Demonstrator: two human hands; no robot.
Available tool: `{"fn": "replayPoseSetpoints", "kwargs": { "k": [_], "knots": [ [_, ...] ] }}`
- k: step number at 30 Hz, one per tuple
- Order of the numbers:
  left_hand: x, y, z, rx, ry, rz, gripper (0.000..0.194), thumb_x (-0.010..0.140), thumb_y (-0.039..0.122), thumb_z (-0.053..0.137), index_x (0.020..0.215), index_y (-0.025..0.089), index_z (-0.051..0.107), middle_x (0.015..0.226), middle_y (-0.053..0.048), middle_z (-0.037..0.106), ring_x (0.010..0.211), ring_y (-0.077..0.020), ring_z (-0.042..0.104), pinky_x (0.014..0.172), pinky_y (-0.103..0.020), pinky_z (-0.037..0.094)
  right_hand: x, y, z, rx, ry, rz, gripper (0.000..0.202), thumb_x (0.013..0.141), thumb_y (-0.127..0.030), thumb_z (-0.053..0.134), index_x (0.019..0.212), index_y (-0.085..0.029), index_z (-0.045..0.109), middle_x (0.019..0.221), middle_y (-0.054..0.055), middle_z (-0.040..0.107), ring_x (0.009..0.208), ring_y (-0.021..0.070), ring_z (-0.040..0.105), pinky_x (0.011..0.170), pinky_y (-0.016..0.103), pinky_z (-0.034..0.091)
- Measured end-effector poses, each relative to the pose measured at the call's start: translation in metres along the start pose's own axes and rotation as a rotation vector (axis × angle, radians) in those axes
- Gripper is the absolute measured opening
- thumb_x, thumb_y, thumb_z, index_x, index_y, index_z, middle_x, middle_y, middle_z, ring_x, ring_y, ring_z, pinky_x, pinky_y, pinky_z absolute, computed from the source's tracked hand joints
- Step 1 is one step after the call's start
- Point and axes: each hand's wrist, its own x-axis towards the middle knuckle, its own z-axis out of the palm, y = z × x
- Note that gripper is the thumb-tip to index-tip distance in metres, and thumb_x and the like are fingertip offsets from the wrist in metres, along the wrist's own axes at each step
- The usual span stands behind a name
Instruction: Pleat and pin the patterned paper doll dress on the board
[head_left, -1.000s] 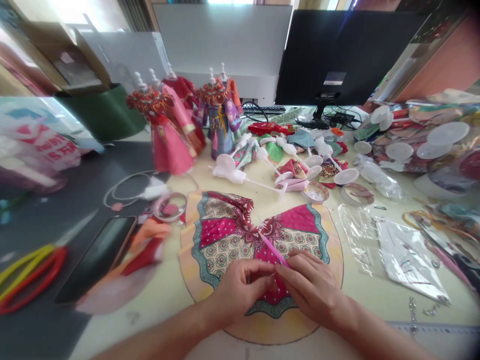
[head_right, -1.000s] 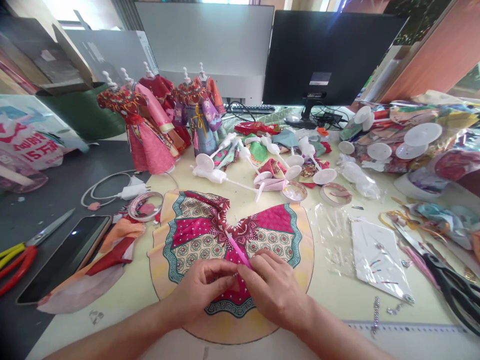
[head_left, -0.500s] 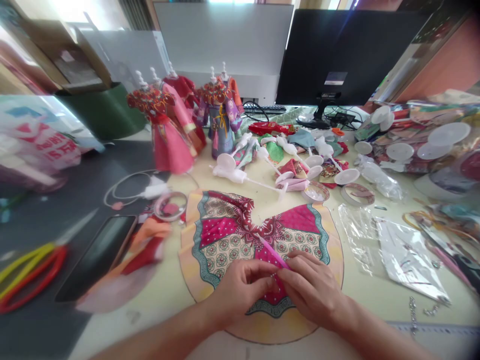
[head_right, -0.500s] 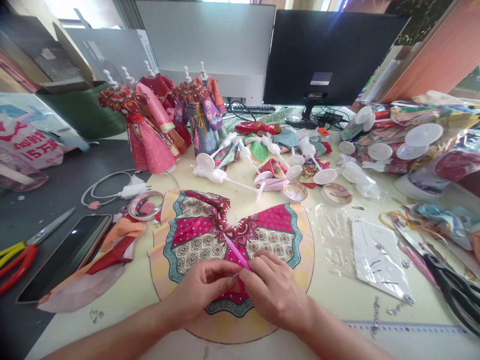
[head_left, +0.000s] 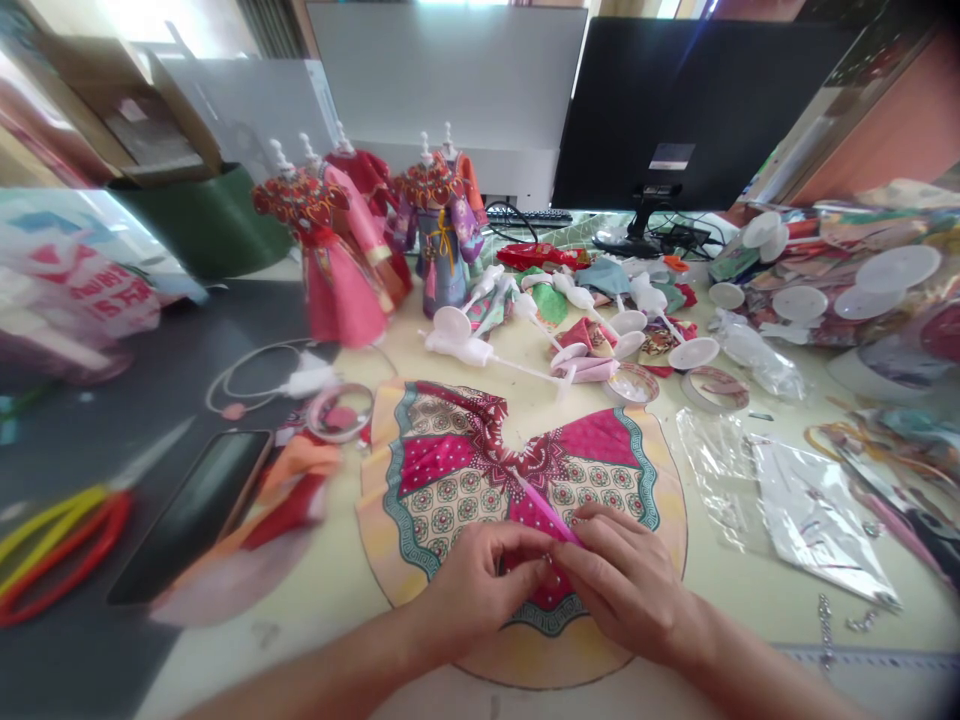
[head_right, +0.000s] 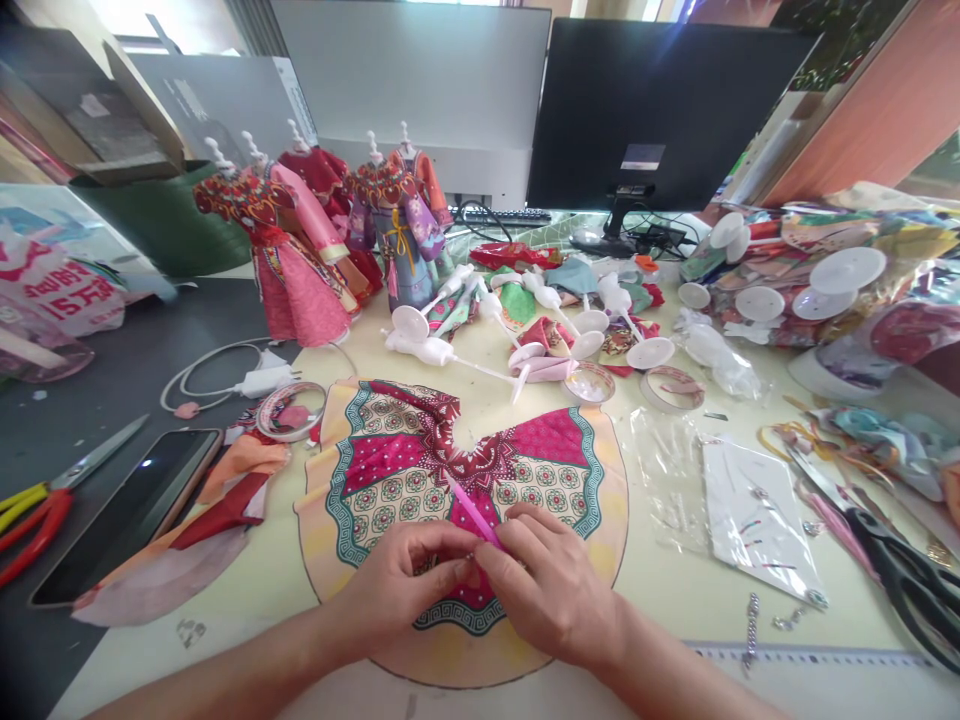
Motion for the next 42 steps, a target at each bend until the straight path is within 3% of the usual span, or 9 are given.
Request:
{"fn": "replayPoseSetpoints", "kwargs": {
  "k": [7,14,21,42],
  "knots": [
    [0.0004,0.0028,0.0008,0.082,0.028,0.025,0.022,0.082,0.030,0.057,0.092,0.016,0.070,0.074,-0.005,0.068,0.069,-0.0146,0.062,0.063,-0.022,0.048,-0.0018,-0.0009,-0.0002,0.059,-0.020,-0.007,0.017,0.082,-0.004,0.042,0.089,-0.013,0.054,0.065,0.002,0.052,0.062,0.0127,0.049,0.071,0.033,0.049],
    [-0.0008,0.0032,0.0012,0.302,0.160,0.100,0.017,0.080,0.026,0.059,0.088,0.015,0.069,0.075,-0.005,0.069,0.068,-0.0142,0.062,0.064,-0.022,0.047,0.0036,-0.0024,-0.0021,0.067,-0.005,-0.014,0.014,0.083,-0.006,0.043,0.087,-0.014,0.053,0.063,0.002,0.054,0.062,0.0124,0.051,0.071,0.031,0.050],
    [-0.0006,-0.0011,-0.0001,0.432,0.151,0.230,0.011,0.081,0.019,0.057,0.081,0.017,0.067,0.069,-0.001,0.067,0.066,-0.0119,0.059,0.067,-0.021,0.044,0.0026,-0.0023,-0.0016,0.089,-0.017,-0.005,0.016,0.083,-0.005,0.040,0.088,-0.015,0.053,0.064,0.002,0.054,0.062,0.0127,0.051,0.070,0.031,0.050],
    [-0.0015,-0.0020,0.0004,0.443,0.174,0.220,0.009,0.079,0.016,0.058,0.075,0.017,0.066,0.066,0.000,0.065,0.063,-0.0112,0.057,0.064,-0.020,0.043,0.0012,-0.0027,-0.0013,0.061,0.017,-0.002,0.019,0.083,-0.007,0.044,0.098,-0.013,0.053,0.067,0.002,0.056,0.061,0.0119,0.052,0.070,0.031,0.051]
  ]
}}
